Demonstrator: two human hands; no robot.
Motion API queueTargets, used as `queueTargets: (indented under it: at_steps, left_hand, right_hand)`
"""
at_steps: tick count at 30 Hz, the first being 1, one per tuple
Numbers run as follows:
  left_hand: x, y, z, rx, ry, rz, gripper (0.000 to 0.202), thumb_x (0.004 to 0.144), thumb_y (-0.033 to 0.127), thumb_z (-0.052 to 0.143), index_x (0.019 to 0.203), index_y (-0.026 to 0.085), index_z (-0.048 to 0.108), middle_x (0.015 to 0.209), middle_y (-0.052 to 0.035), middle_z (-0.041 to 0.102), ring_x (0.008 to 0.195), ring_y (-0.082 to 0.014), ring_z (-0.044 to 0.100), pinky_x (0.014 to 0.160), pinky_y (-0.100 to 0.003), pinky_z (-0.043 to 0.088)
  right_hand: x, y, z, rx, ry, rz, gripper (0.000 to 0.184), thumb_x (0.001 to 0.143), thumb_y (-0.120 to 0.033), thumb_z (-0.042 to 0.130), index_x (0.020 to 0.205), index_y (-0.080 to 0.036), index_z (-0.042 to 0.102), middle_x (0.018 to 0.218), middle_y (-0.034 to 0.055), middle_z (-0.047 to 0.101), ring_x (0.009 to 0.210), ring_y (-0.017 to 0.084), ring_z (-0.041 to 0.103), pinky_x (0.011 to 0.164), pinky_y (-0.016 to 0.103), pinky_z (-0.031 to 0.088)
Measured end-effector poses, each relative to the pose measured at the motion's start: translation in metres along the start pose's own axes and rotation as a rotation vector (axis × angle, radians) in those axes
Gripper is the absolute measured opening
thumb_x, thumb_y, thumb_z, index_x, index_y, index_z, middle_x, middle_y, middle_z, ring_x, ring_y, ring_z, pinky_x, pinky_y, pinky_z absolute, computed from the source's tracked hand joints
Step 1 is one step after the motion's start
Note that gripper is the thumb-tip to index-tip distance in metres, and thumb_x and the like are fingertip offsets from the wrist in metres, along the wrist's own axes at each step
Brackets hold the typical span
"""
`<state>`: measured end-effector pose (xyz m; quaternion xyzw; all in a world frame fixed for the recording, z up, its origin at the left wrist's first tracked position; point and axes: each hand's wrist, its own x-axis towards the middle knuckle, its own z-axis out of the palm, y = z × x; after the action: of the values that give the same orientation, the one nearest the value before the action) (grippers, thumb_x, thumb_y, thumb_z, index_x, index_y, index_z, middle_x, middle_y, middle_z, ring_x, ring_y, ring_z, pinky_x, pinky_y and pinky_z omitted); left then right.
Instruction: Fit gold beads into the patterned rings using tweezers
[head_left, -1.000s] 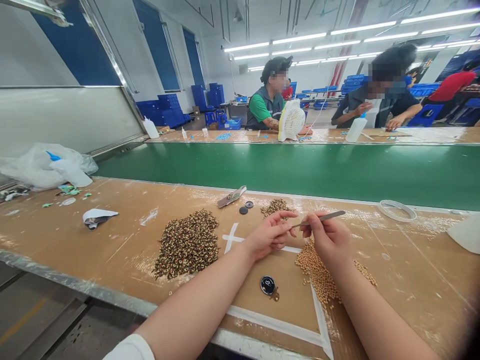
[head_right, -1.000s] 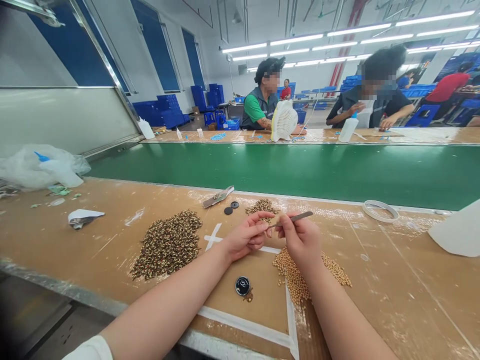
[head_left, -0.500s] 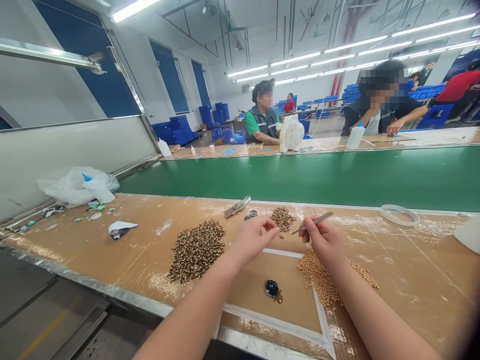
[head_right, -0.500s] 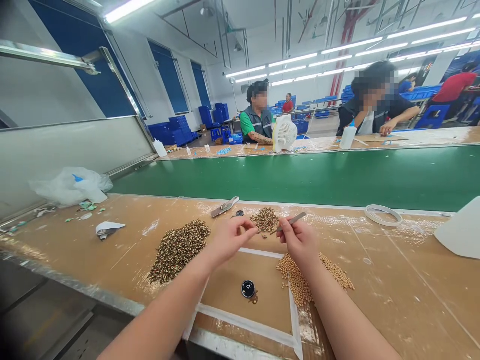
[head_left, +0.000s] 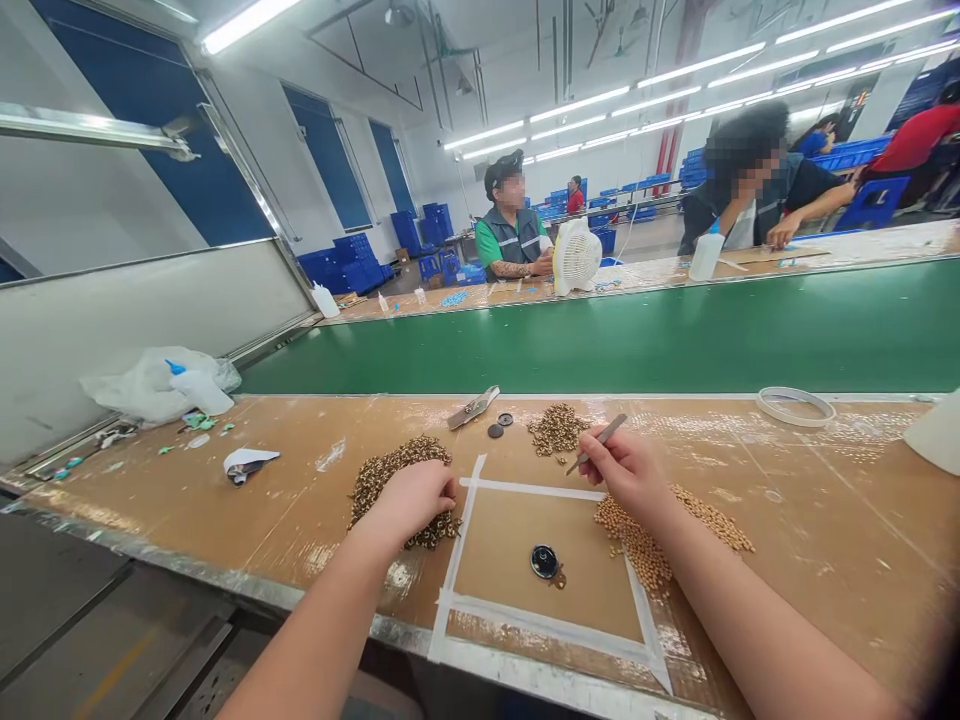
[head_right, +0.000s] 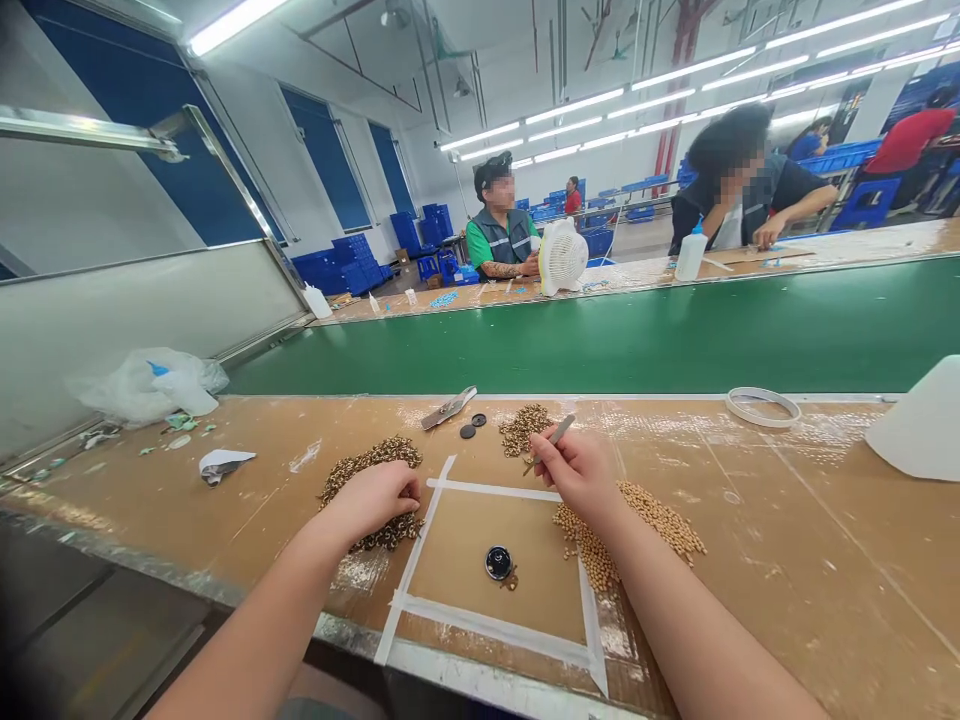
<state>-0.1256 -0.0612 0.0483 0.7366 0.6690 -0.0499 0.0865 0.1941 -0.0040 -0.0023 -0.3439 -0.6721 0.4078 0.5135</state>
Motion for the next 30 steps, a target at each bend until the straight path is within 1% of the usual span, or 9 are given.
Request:
queueTargets:
  at_steps: [4,8,10,13,16,19,21,26,30]
  left_hand:
    - [0.004,0.006,-0.006,-0.021,0.040,0.054,0.007,0.082,0.024,0.067,0.083,0.024,0.074,0.096,-0.0044,0.072,0.086,-0.0228,0.067,0.069,-0.031,0.043]
    - [0.022,0.037,-0.009,-0.162,0.174,0.128,0.010,0.083,0.024,0.064,0.083,0.022,0.074,0.096,-0.0057,0.072,0.089,-0.0233,0.067,0.075,-0.032,0.045]
    - [0.038,0.064,-0.003,-0.333,0.229,0.167,0.009,0.083,0.026,0.065,0.084,0.022,0.073,0.091,-0.0047,0.073,0.086,-0.0227,0.066,0.074,-0.032,0.046]
    - [0.068,0.105,0.013,-0.748,0.254,0.233,0.008,0.082,0.027,0.068,0.086,0.021,0.071,0.087,-0.0025,0.074,0.082,-0.0188,0.067,0.070,-0.028,0.048]
    - [0.091,0.131,0.035,-1.115,0.250,0.244,0.012,0.081,0.026,0.071,0.085,0.016,0.066,0.085,-0.0048,0.074,0.077,-0.0158,0.066,0.068,-0.026,0.050]
    - [0.101,0.138,0.053,-1.370,0.193,0.328,0.016,0.084,0.027,0.071,0.088,0.016,0.061,0.087,-0.0068,0.075,0.073,-0.0127,0.065,0.070,-0.026,0.051]
    - [0.103,0.137,0.059,-1.448,0.151,0.409,0.018,0.084,0.026,0.073,0.091,0.016,0.060,0.089,-0.0068,0.076,0.074,-0.0117,0.065,0.074,-0.026,0.051]
    - [0.110,0.137,0.064,-1.455,0.108,0.432,0.021,0.087,0.025,0.072,0.106,0.016,0.067,0.094,-0.0076,0.075,0.081,-0.0128,0.067,0.081,-0.030,0.053]
    - [0.114,0.138,0.066,-1.415,0.111,0.423,0.018,0.087,0.025,0.073,0.102,0.014,0.071,0.099,-0.0094,0.076,0.085,-0.0139,0.066,0.086,-0.033,0.053]
  right_hand:
    - [-0.005,-0.004,0.009,-0.011,-0.201,0.006,0.048,0.103,-0.054,0.051,0.071,-0.018,0.059,0.064,0.0027,0.063,0.052,0.012,0.057,0.053,0.025,0.045]
    - [-0.013,-0.008,0.020,-0.058,-0.410,0.017,0.048,0.104,-0.052,0.051,0.071,-0.018,0.058,0.062,0.0014,0.062,0.055,0.012,0.056,0.056,0.024,0.043]
    - [-0.016,-0.008,0.025,-0.066,-0.498,0.028,0.047,0.104,-0.051,0.051,0.072,-0.018,0.058,0.061,0.0006,0.061,0.054,0.011,0.054,0.055,0.024,0.041]
    - [-0.020,-0.007,0.030,-0.055,-0.605,0.079,0.047,0.104,-0.051,0.051,0.072,-0.018,0.056,0.059,-0.0004,0.061,0.052,0.011,0.052,0.053,0.024,0.039]
    - [-0.023,-0.005,0.033,-0.072,-0.647,0.104,0.045,0.104,-0.050,0.052,0.072,-0.018,0.056,0.059,-0.0004,0.062,0.052,0.011,0.052,0.054,0.024,0.039]
    - [-0.023,-0.006,0.032,-0.094,-0.655,0.092,0.043,0.103,-0.048,0.055,0.073,-0.018,0.056,0.059,-0.0008,0.061,0.053,0.011,0.052,0.055,0.024,0.040]
    - [-0.022,-0.009,0.031,-0.109,-0.659,0.077,0.042,0.104,-0.046,0.055,0.073,-0.018,0.056,0.059,-0.0011,0.060,0.054,0.011,0.051,0.056,0.025,0.039]
    - [-0.019,-0.014,0.030,-0.149,-0.671,0.016,0.040,0.104,-0.041,0.054,0.072,-0.018,0.057,0.060,-0.0009,0.060,0.055,0.010,0.049,0.056,0.026,0.037]
    - [-0.018,-0.013,0.030,-0.155,-0.665,-0.015,0.039,0.104,-0.038,0.056,0.070,-0.018,0.057,0.059,-0.0015,0.058,0.055,0.010,0.048,0.056,0.026,0.036]
